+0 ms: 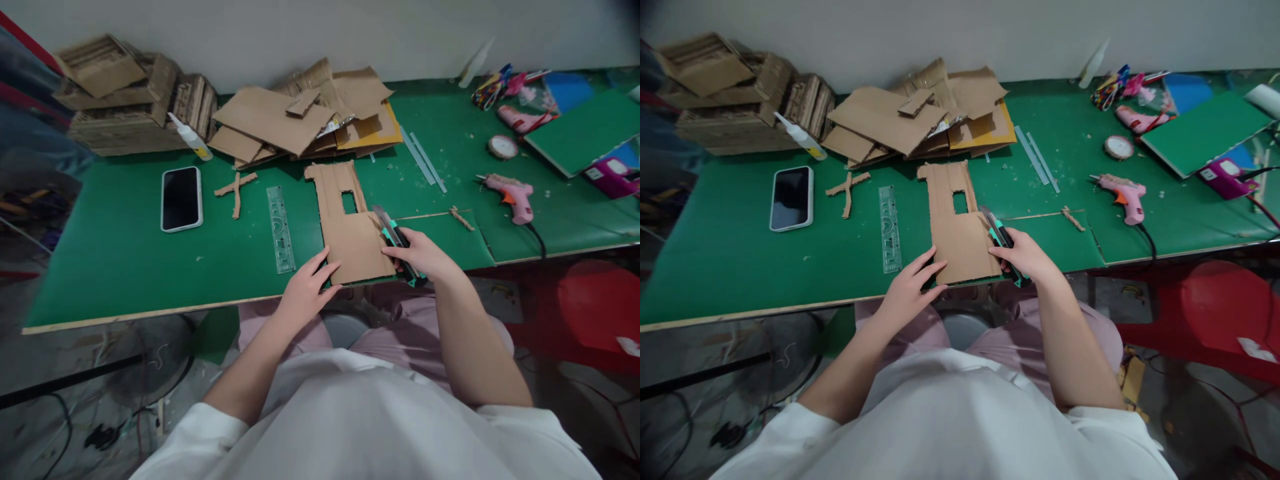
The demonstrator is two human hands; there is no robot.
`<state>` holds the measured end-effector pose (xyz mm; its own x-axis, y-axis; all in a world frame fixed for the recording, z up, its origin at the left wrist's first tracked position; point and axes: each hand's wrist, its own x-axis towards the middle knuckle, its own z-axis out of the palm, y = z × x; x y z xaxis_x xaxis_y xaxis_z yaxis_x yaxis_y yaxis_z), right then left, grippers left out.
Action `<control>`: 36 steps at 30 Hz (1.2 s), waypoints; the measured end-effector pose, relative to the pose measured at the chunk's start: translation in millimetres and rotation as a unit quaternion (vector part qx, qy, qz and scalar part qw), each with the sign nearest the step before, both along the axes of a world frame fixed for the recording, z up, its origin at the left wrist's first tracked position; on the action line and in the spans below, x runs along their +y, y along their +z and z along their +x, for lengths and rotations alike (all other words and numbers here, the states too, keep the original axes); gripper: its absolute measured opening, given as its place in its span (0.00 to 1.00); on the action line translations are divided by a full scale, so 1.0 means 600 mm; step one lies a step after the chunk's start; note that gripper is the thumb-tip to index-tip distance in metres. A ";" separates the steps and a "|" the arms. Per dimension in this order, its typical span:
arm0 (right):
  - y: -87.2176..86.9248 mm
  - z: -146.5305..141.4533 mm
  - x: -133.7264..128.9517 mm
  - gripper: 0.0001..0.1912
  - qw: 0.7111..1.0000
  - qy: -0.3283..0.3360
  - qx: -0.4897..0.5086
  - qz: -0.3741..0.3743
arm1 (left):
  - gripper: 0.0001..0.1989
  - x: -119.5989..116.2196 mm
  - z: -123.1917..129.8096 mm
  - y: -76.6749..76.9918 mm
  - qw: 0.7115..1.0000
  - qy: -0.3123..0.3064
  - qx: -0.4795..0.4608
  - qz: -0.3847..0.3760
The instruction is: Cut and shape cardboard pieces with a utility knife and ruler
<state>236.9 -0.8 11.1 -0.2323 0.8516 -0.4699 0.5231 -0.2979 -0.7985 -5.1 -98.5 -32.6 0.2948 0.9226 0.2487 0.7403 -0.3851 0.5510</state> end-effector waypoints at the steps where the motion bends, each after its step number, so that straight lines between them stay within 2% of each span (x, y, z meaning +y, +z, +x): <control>1: 0.000 0.000 0.000 0.10 1.000 0.000 -0.001 0.001 | 0.20 0.000 -0.001 0.000 1.000 -0.003 0.001 -0.001; 10: 0.000 0.001 -0.001 0.11 1.000 0.003 0.008 0.002 | 0.21 0.000 -0.010 0.000 1.000 -0.025 0.007 -0.016; 24: -0.006 0.007 0.000 0.10 1.000 0.012 0.021 0.006 | 0.19 -0.002 -0.009 -0.001 1.000 -0.024 0.007 -0.002; 36: 0.007 -0.001 0.001 0.08 1.000 0.016 0.001 -0.005 | 0.19 0.000 -0.009 0.000 1.000 -0.025 0.011 -0.009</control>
